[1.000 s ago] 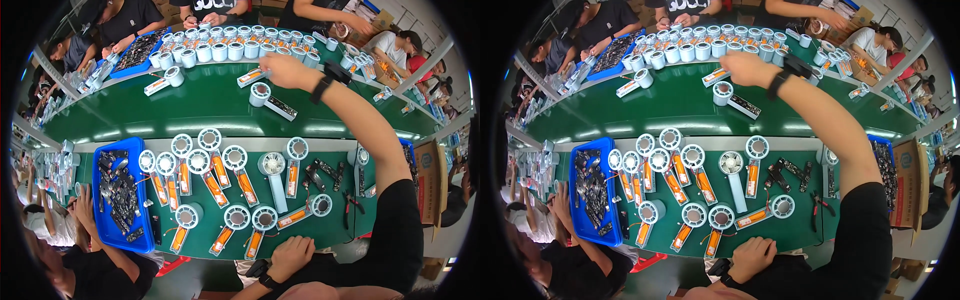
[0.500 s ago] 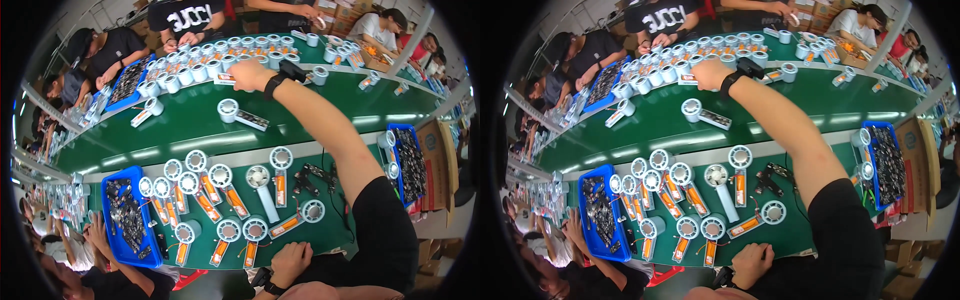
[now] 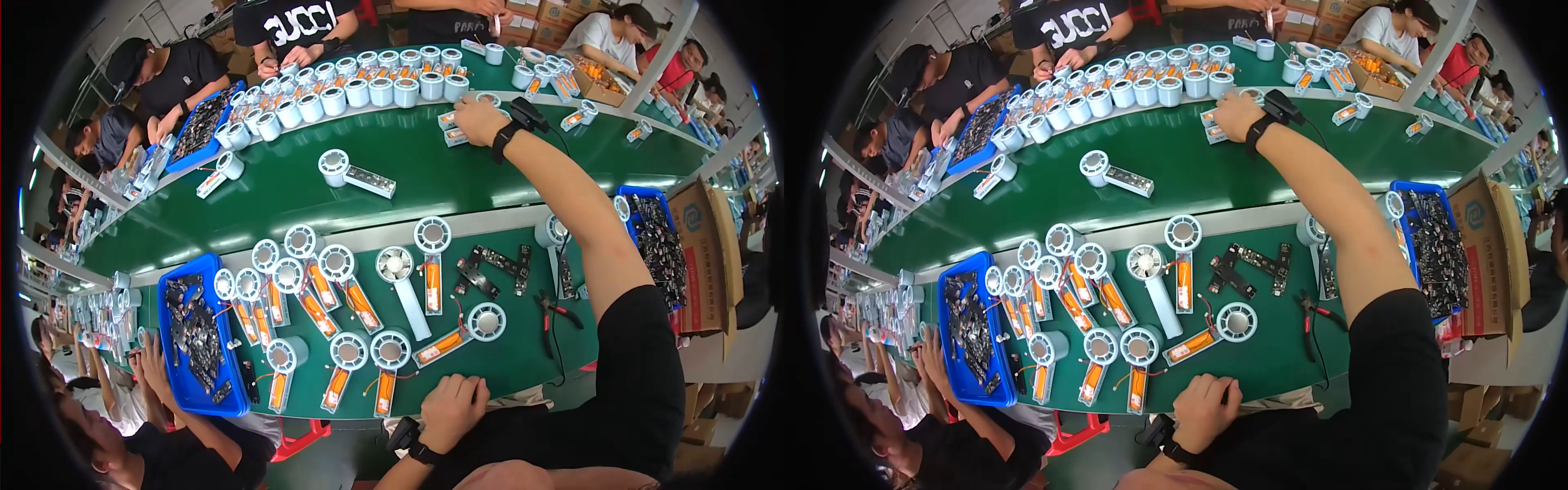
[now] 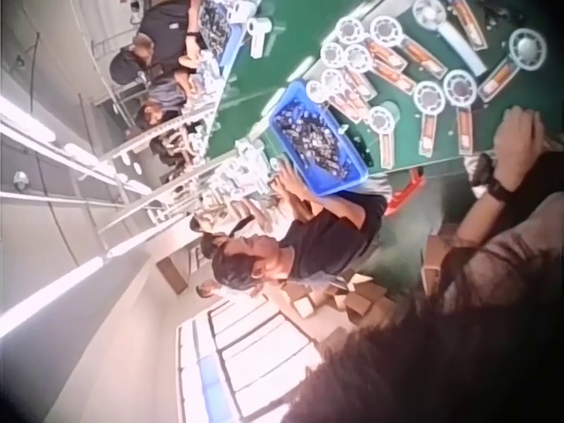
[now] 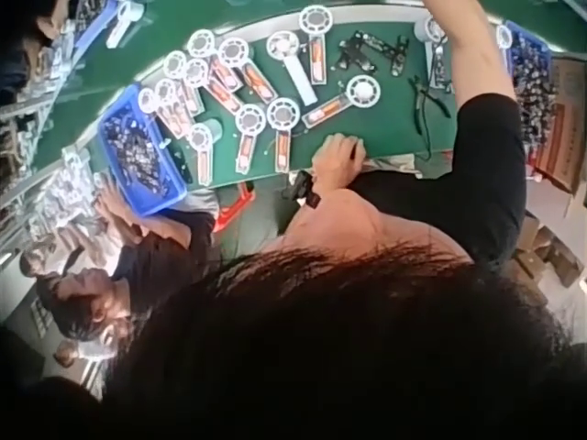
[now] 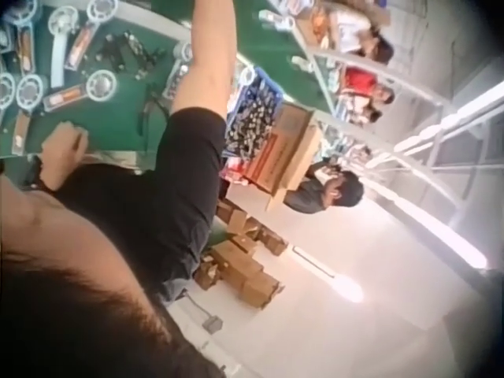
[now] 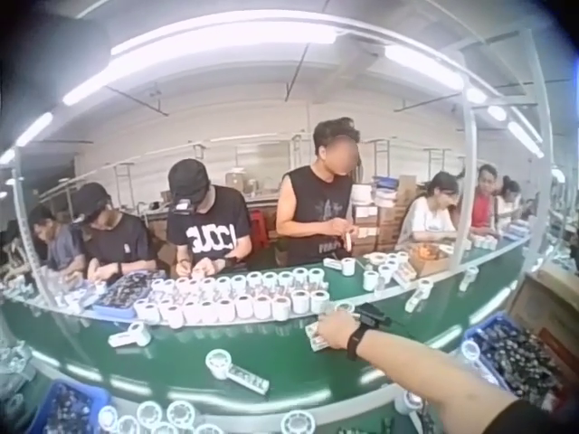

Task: The person picks up a roll of tape, peels off a piece, and applies it to a circuit board. They then place the circuit board into a handheld fan housing and press the wires into position.

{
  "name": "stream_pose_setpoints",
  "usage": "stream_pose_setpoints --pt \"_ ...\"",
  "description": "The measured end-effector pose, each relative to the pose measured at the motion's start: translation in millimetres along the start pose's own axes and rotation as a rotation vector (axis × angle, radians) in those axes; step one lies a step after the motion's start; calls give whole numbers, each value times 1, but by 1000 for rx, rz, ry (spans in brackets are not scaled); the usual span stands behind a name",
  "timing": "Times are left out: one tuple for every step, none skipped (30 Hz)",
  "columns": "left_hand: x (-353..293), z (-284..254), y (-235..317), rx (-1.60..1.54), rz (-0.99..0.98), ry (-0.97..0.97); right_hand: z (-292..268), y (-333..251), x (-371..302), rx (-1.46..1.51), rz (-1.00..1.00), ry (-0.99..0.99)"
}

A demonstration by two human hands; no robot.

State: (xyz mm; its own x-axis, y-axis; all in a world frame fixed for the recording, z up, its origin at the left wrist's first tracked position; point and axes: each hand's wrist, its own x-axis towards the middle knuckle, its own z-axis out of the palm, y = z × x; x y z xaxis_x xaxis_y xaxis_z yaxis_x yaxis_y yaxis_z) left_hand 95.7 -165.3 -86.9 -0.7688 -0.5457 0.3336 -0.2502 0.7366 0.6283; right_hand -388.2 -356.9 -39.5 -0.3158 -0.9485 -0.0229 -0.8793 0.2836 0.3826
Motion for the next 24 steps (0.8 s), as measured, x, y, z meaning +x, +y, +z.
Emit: stream_pose_setpoints --pt "0 0 2 11 -11 12 3 -2 0 -12 -6 4" --pt "1 1 3 20 -13 6 0 -3 0 -1 -7 5" --pt "3 4 4 15 -13 29 -4 -3 1 4 -1 -16" --pt "3 5 3 11 -11 52 -10 -3 1 10 8 -35" --pt "3 6 3 6 -7 74 -13 -2 -3 15 17 -54" --pt "2 6 3 13 -1 66 -15 -1 -10 25 24 -53" --pt "1 7 2 -6 -10 70 -16 1 -19 84 -22 42" --pt "0 7 3 -28 -17 74 -16 4 -29 141 -67 136" --pt "-1 6 4 -46 -32 79 -21 0 -40 200 -119 230" --pt "0 5 6 -43 -32 76 -25 -2 -55 205 -117 231" --pt "2 4 7 -36 -40 116 -27 -2 -74 375 -153 353" --pt "5 3 7 -31 -51 156 -37 -7 -98 546 -190 473" --pt "6 -2 3 -11 -76 203 -59 -19 -125 638 -261 491" --pt "8 -6 5 -6 -88 201 -82 -27 -162 724 -323 504" --pt "12 -11 8 98 -89 190 -92 -39 -195 732 -367 558" --pt "17 -17 12 208 -87 178 -101 -49 -229 743 -410 617" --pt "22 -19 14 308 -82 166 -117 -55 -268 643 -492 570" --pt "26 -18 14 303 -79 160 -128 -60 -307 537 -562 520" --pt "30 -17 13 328 -79 144 -129 -69 -336 604 -645 541" --pt "33 -17 11 355 -80 128 -128 -79 -359 672 -730 562" --pt "36 -17 11 381 -79 112 -126 -90 -379 699 -772 577" --pt "39 -17 9 379 -76 108 -121 -99 -393 727 -814 592" --pt "42 -16 6 376 -93 87 -116 -106 -404 729 -812 592" --pt "43 -17 2 380 -114 66 -108 -115 -413 729 -826 588"
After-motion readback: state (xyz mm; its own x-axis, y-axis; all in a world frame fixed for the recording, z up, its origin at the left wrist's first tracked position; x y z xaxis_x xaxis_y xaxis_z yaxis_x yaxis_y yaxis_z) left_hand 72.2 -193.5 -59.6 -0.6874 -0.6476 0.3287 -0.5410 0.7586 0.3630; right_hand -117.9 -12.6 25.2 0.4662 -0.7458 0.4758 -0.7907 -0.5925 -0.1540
